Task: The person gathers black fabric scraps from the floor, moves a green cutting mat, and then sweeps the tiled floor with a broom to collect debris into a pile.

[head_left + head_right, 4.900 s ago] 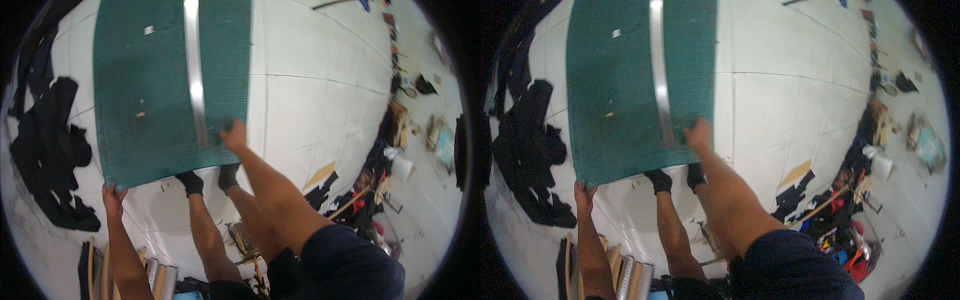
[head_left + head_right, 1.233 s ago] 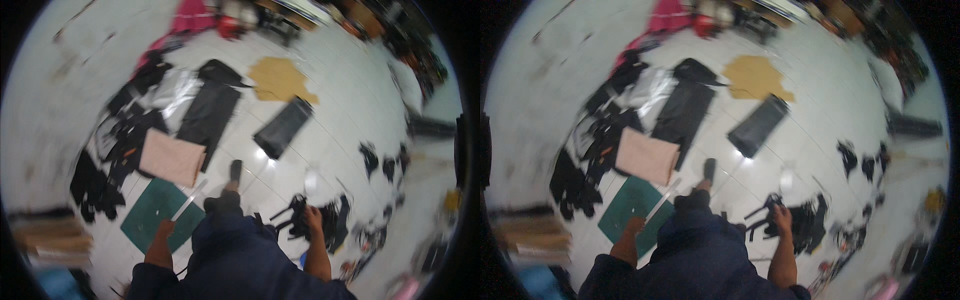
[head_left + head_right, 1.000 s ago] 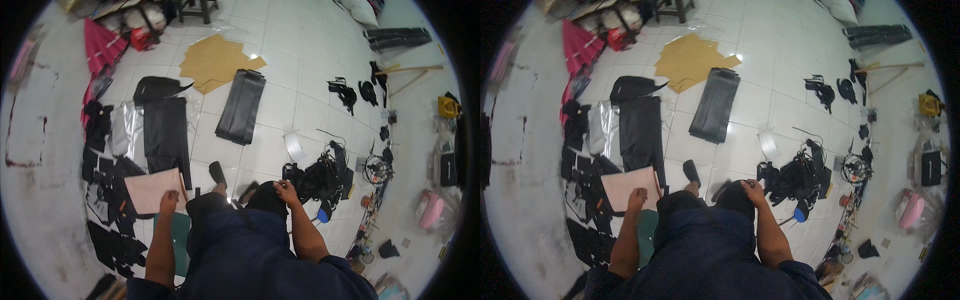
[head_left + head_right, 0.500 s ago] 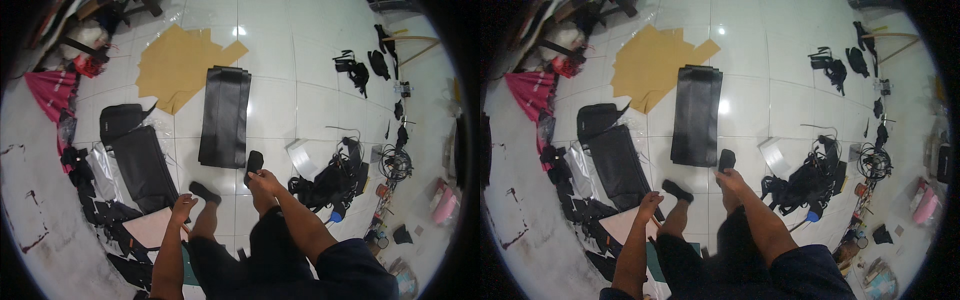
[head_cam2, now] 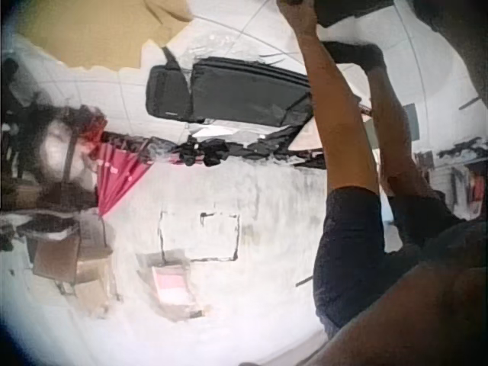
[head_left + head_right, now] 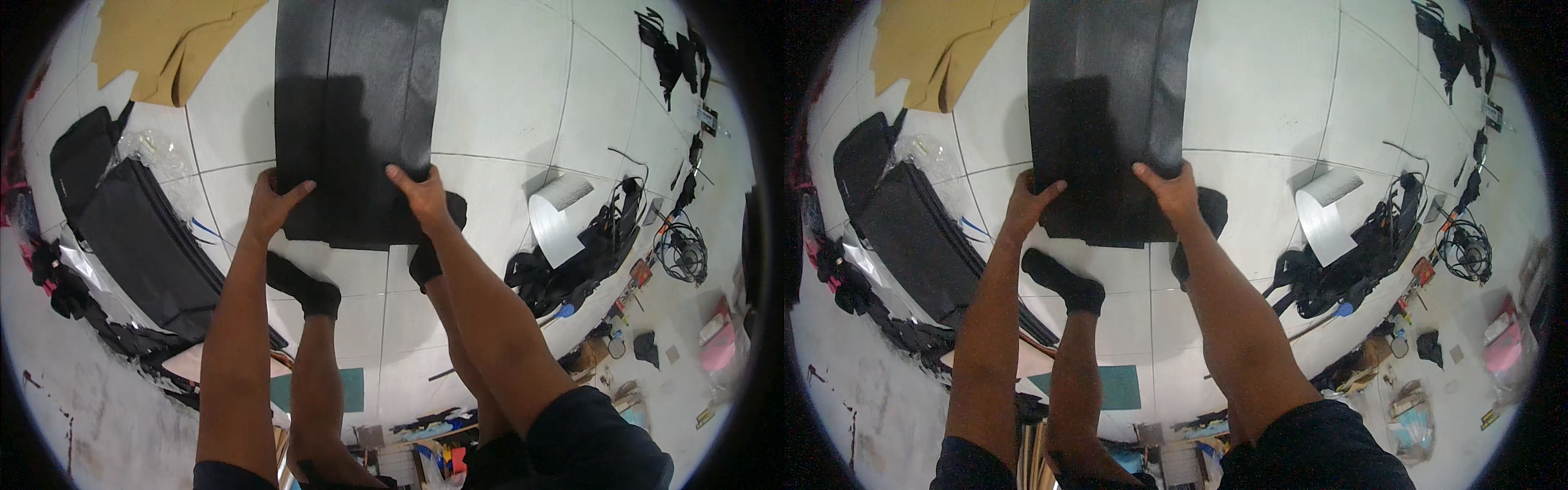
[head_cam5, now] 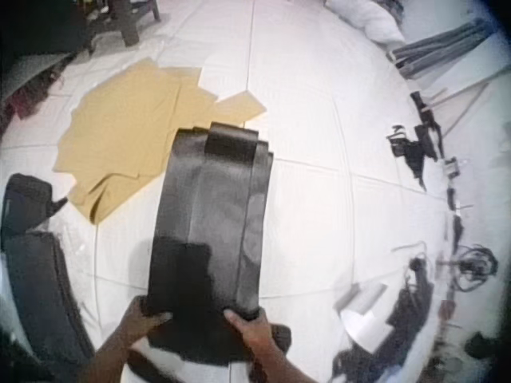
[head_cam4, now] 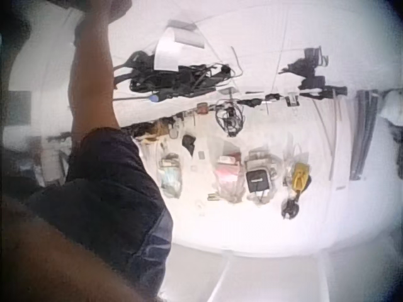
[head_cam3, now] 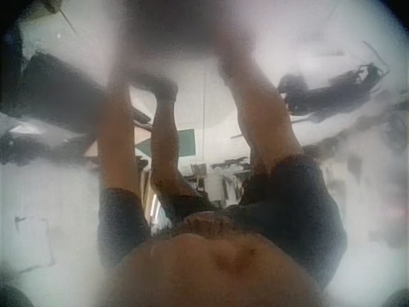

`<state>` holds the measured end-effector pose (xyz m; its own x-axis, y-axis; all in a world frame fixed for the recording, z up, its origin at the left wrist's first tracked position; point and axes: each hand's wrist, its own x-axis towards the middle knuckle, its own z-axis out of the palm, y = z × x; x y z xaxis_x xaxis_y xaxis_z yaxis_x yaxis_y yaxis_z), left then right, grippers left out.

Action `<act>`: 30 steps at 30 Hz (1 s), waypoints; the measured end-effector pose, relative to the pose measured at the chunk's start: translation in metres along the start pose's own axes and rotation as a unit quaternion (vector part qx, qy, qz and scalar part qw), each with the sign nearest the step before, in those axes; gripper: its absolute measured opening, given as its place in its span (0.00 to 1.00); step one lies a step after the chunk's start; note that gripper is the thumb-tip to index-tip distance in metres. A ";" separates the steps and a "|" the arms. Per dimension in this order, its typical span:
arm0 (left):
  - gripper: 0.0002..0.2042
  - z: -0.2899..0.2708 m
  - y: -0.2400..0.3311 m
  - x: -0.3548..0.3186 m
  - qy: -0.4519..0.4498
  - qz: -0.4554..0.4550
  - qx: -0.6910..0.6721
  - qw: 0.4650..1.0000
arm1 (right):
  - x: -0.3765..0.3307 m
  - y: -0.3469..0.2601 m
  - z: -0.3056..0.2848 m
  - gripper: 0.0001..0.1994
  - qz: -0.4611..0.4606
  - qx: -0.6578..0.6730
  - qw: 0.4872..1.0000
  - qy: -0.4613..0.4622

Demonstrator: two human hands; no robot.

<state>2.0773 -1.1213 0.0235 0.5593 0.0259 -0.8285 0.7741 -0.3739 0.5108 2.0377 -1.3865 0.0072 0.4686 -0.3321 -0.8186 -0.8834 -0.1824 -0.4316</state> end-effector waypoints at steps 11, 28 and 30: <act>0.45 0.009 0.001 -0.005 -0.090 -0.044 -0.022 0.995 | -0.002 0.009 0.002 0.56 0.012 0.085 0.989 -0.119; 0.39 0.006 -0.005 0.009 -0.146 -0.116 -0.125 0.974 | -0.007 0.000 0.011 0.55 -0.053 0.026 0.996 -0.069; 0.39 0.008 -0.004 0.013 -0.146 -0.122 -0.132 0.973 | -0.005 0.000 0.010 0.55 -0.032 0.021 0.997 -0.062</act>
<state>2.0795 -1.1266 0.0087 0.2719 -0.1949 -0.9424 0.9438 -0.1371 0.3007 2.0359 -1.3758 0.0073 0.5222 -0.2035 -0.8282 -0.8523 -0.1607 -0.4978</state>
